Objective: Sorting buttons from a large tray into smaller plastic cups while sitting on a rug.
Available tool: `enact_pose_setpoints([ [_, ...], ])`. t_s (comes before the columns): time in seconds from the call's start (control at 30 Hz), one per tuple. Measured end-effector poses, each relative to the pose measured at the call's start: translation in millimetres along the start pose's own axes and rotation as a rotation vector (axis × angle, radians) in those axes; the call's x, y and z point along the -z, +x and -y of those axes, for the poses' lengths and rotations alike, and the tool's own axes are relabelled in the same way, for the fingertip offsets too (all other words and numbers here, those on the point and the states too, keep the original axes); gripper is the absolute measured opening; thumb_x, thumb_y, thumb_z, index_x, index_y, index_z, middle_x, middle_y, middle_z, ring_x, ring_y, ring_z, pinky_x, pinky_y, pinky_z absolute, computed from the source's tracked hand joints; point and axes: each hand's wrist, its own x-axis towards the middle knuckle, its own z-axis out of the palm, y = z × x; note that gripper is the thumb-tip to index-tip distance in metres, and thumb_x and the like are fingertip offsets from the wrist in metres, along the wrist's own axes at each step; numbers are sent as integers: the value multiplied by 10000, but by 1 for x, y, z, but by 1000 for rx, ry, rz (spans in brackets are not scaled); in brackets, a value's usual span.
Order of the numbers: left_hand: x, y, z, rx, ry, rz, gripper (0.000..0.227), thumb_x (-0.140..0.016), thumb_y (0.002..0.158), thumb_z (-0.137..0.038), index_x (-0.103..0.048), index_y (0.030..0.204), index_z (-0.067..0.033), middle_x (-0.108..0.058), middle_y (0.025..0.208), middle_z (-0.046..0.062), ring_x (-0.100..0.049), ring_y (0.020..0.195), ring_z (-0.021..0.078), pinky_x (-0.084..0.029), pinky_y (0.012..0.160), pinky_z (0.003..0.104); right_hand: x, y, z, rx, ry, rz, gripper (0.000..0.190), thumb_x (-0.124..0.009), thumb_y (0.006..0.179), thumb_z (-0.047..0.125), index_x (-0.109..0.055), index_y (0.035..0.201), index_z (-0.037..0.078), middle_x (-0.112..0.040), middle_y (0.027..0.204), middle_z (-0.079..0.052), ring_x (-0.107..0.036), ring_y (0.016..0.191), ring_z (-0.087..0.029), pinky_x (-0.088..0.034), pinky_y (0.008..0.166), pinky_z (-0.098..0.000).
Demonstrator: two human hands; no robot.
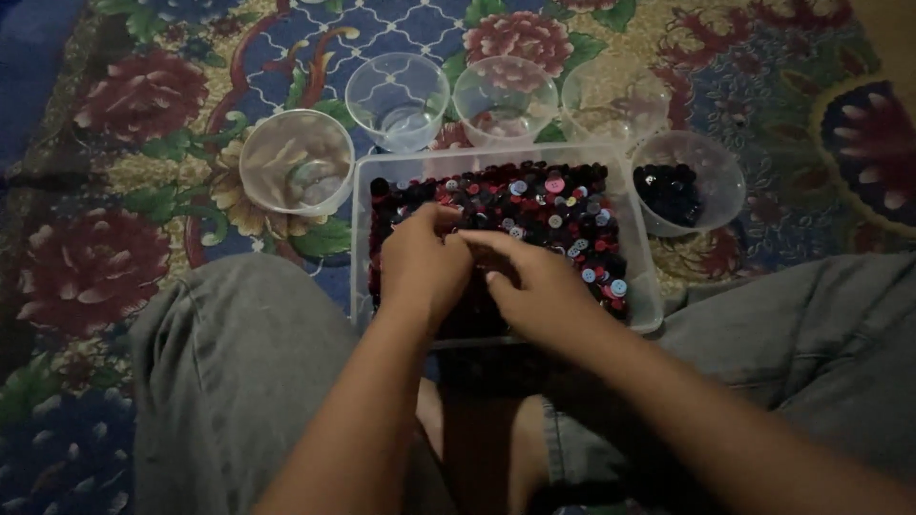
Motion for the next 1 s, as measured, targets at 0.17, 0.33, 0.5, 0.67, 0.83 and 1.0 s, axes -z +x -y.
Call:
enact_pose_setpoints([
  [0.17,-9,-4,3,-21,-2,20,340,-581,898,-232,-750,1191,-189,-752,1178,104,-638,1227,384,-501,1051,496,25,-10,-24,-76,-133,-122,386,-600,867,64,-805,1147,233,-825,1006,-71,-739,1061,-321,-567,915,-430],
  [0.33,-33,-13,-7,-89,-46,69,300,-606,899,-171,-763,1152,-133,-769,1102,148,-670,1151,416,-531,986,517,46,0,-70,-198,-331,-237,319,-665,883,108,-804,1133,248,-792,1004,-50,-720,1031,-305,-568,878,-402],
  [0.5,-55,-14,-25,-111,74,174,280,-617,895,-184,-758,1137,-197,-774,1103,80,-705,1125,347,-563,946,481,46,16,-93,-311,-393,-156,319,-743,854,187,-797,1162,250,-802,951,-38,-764,884,-244,-606,765,-403],
  [0.67,-57,-17,-40,-139,195,163,289,-627,916,-126,-754,1166,-194,-708,1152,115,-686,1104,349,-583,903,531,42,22,-74,-301,-411,-117,273,-708,904,158,-785,1166,158,-780,1010,-113,-746,946,-321,-620,795,-445],
  [0.83,-71,-6,-36,-241,273,107,229,-687,902,-112,-775,1099,-192,-666,1162,139,-673,1079,373,-588,871,569,44,27,-81,-338,-405,-101,247,-694,917,157,-784,1146,150,-772,992,-112,-741,954,-326,-630,765,-456],
  [1.0,-87,1,-31,-397,417,-12,182,-669,887,-72,-777,1015,-145,-632,1076,153,-660,1007,365,-604,779,497,44,29,-86,-329,-397,-100,242,-721,895,172,-765,1113,75,-765,978,-149,-716,1011,-376,-616,794,-498],
])
